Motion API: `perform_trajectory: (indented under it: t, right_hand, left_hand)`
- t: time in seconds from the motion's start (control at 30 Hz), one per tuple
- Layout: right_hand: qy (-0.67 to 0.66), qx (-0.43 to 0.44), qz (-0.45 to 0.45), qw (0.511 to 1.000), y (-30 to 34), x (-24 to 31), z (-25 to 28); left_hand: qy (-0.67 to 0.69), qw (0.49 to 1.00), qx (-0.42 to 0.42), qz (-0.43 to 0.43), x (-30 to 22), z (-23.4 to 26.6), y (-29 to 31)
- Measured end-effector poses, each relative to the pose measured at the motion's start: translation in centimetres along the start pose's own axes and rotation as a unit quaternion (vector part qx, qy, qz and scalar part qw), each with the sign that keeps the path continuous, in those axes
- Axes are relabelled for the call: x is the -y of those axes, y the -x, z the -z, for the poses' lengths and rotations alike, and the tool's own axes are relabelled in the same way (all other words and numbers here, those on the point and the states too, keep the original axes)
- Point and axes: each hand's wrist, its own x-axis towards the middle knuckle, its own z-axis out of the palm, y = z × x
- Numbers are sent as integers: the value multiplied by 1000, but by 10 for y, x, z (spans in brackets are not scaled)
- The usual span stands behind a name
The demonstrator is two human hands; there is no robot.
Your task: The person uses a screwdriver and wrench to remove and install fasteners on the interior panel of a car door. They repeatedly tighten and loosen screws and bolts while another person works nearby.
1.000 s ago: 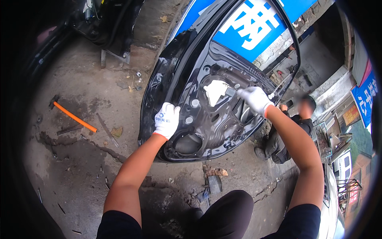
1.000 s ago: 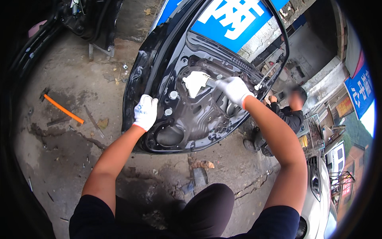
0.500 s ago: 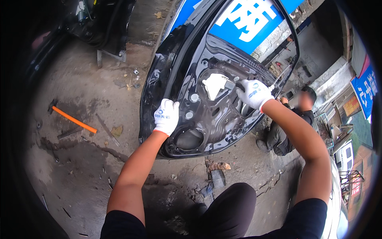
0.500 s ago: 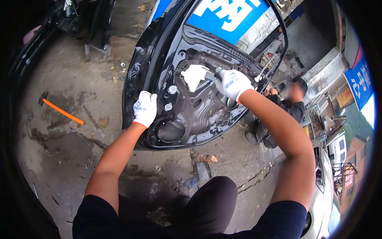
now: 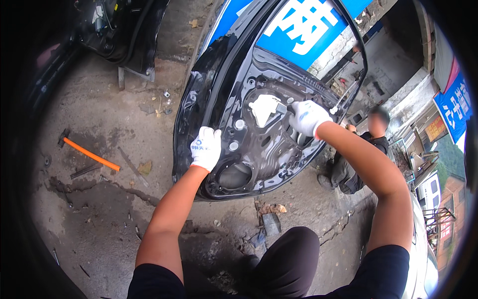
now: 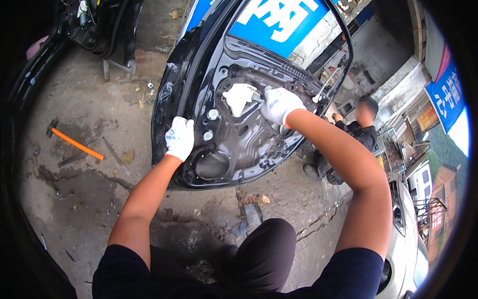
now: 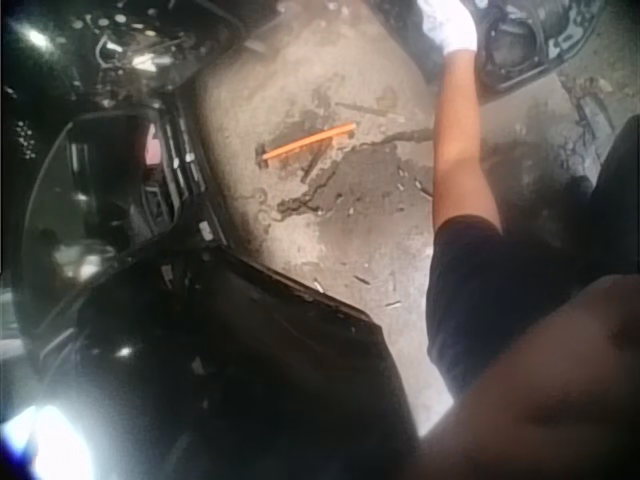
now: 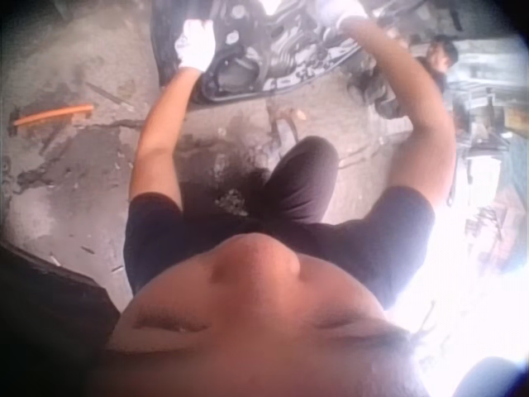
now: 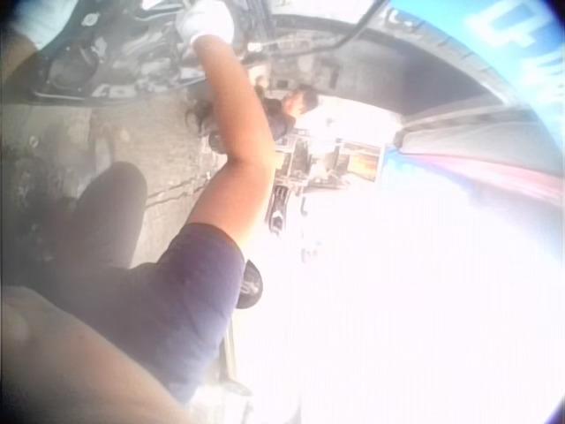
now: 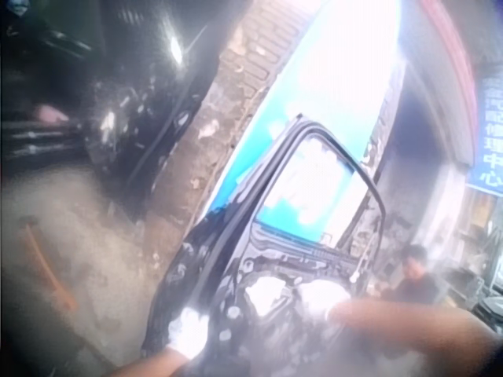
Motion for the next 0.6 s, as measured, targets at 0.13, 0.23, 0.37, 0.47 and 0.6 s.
perform_trajectory:
  t: [0.13, 0.23, 0.37, 0.47, 0.6]
  right_hand:
    - [83, -4, -4, 997, 9, -2, -5]
    - [-289, -54, -62, 954, 4, -12, -10]
    - [-657, 101, -243, 707, -4, -20, -16]
    - [-49, -155, 43, 986, 0, -17, -20]
    - [80, -91, 78, 990, 4, -18, -16]
  left_hand:
    - [-11, 1000, 1, -17, 0, 0, -2]
    - [-18, 1000, -5, -17, 0, 0, -2]
    - [-23, 1000, -3, -18, 0, 0, -3]
    - [-18, 1000, 8, -2, 0, 1, -1]
    - [-22, 999, 24, 25, 0, 0, -2]
